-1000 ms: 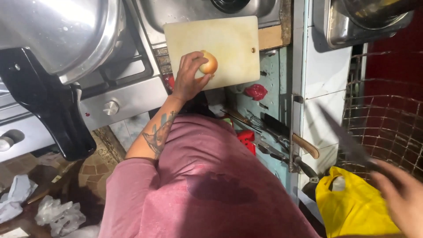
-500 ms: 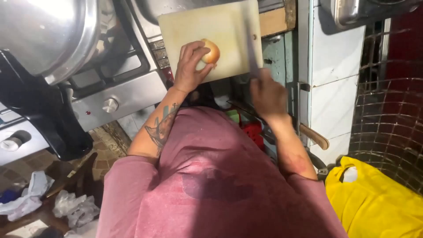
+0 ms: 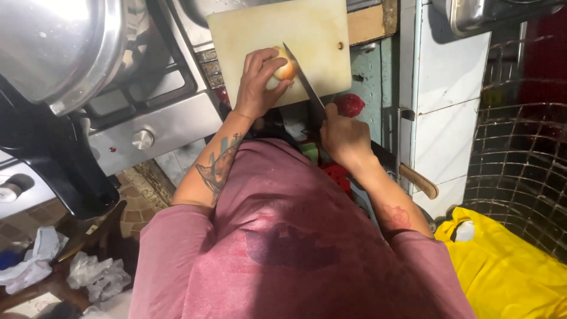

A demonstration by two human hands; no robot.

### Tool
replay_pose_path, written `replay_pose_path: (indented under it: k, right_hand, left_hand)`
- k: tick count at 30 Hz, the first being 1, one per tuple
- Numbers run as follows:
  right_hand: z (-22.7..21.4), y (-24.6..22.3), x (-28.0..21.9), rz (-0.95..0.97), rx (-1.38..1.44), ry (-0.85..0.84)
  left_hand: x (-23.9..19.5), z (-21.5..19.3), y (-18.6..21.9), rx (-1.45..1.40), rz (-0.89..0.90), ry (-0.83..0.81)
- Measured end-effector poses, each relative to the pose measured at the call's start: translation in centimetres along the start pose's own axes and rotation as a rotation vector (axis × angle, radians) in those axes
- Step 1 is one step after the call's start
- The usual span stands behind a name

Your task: Peeling the outer skin off an onion and then finely chopping it on a cutting board using a knife.

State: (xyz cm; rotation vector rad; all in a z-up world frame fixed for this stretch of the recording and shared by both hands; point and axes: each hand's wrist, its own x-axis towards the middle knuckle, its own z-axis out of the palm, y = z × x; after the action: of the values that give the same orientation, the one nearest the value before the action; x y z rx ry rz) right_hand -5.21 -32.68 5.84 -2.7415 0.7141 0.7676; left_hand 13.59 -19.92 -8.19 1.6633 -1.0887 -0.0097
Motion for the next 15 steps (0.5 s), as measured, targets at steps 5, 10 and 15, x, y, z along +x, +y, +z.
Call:
replay_pose_path:
  k: [5,10,15]
  right_hand:
    - [-0.1,0.3,-0.5,-0.026,-0.038,0.005]
    - [1.7,1.1,-0.4,-0.150,-0.147,0.203]
    - [2.3,0.5,1.1,-0.129,-0.265,0.125]
  left_hand:
    - [0.2,0.1,0.1,-0.009,-0.005,-0.004]
    - [0.2,0.2,0.0,-0.006,-0.036,-0.018]
    - [0.4,0.1,-0.3,-0.057,-0.054,-0.018]
